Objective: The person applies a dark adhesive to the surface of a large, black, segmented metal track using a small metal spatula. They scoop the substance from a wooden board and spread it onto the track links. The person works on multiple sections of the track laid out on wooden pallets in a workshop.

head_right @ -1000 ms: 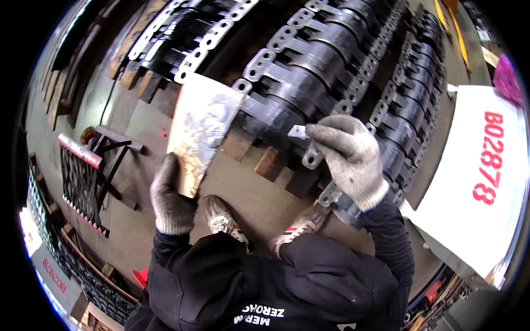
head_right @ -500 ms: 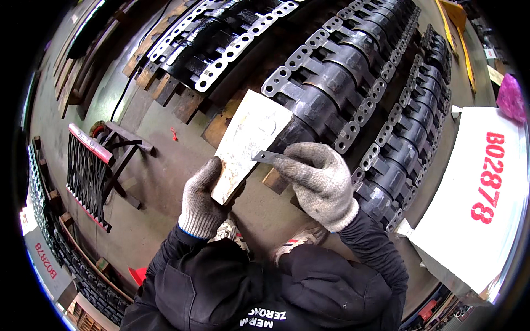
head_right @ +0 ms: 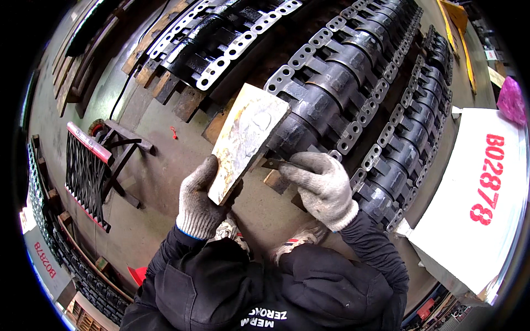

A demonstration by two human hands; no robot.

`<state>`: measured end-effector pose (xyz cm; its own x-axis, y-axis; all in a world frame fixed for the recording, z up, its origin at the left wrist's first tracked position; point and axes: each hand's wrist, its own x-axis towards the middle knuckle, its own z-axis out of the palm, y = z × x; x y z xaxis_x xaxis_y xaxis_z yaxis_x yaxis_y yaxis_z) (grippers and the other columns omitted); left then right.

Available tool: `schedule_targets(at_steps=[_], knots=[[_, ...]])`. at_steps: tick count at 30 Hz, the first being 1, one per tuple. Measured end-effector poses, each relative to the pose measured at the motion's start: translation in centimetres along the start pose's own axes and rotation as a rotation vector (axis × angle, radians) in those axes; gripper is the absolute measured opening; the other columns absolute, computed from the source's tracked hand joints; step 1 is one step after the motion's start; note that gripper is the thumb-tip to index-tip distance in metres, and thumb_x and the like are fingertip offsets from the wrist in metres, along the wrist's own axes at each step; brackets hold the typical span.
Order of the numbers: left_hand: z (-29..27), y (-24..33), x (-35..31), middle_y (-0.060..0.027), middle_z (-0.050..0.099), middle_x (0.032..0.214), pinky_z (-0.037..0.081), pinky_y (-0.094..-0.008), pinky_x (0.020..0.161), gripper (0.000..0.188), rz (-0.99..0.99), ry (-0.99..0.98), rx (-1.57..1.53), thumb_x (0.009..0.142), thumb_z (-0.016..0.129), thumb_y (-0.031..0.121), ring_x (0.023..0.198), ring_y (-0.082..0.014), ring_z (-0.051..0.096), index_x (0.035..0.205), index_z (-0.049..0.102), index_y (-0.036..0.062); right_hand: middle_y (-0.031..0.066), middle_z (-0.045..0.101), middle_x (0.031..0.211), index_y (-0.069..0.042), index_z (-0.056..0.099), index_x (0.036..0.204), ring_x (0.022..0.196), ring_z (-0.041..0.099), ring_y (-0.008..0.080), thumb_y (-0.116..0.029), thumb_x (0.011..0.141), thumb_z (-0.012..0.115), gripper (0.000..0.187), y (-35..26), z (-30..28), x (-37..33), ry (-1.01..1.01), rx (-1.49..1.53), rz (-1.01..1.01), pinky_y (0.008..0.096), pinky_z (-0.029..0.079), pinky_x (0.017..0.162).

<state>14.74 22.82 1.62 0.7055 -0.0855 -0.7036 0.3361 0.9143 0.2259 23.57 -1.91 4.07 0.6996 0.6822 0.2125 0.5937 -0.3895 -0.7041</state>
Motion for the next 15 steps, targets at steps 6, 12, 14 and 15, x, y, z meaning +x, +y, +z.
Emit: schedule_targets(at_steps=[6, 12, 14, 15], knots=[[0.4, 0.2, -0.1, -0.0104, 0.071, 0.118, 0.057, -0.0407, 0.09, 0.036, 0.151, 0.06, 0.076, 0.103, 0.058, 0.028, 0.102, -0.0233, 0.071, 0.124, 0.061, -0.0004, 0.0106, 0.067, 0.103, -0.004, 0.075, 0.112, 0.087, 0.067, 0.0206, 0.012, 0.086, 0.07, 0.031, -1.3, -0.6, 0.0, 0.28, 0.135, 0.262, 0.0303, 0.057, 0.075], [-1.3, 1.3, -0.6, -0.0088, 0.071, 0.114, 0.06, -0.037, 0.083, 0.035, 0.256, 0.156, 0.082, 0.102, 0.061, 0.03, 0.095, -0.0205, 0.07, 0.121, 0.063, 0.0004, 0.011, 0.07, 0.097, -0.003, 0.075, 0.111, 0.09, 0.068, 0.0221, 0.001, 0.091, 0.069, 0.021, 1.6, -3.4, -1.1, 0.329, -0.085, 0.48, 0.0315, 0.053, 0.083], [-1.1, 0.9, -0.4, -0.0091, 0.071, 0.11, 0.06, -0.0358, 0.08, 0.032, 0.416, 0.269, 0.218, 0.1, 0.064, 0.03, 0.091, -0.0205, 0.071, 0.118, 0.065, 0.0027, 0.0125, 0.071, 0.1, -0.002, 0.075, 0.11, 0.094, 0.07, 0.0254, -0.002, 0.091, 0.069, 0.02, 2.5, -3.6, -2.6, 0.267, -0.09, 0.522, 0.0334, 0.054, 0.085], [-0.6, 1.4, -0.6, -0.0096, 0.072, 0.107, 0.061, -0.0353, 0.078, 0.031, 0.293, 0.29, 0.022, 0.1, 0.064, 0.03, 0.087, -0.021, 0.071, 0.118, 0.065, 0.0038, 0.0129, 0.071, 0.101, -0.002, 0.074, 0.11, 0.096, 0.07, 0.0262, -0.004, 0.092, 0.069, 0.019, 2.6, -3.8, -3.1, 0.22, -0.13, 0.525, 0.034, 0.054, 0.086]])
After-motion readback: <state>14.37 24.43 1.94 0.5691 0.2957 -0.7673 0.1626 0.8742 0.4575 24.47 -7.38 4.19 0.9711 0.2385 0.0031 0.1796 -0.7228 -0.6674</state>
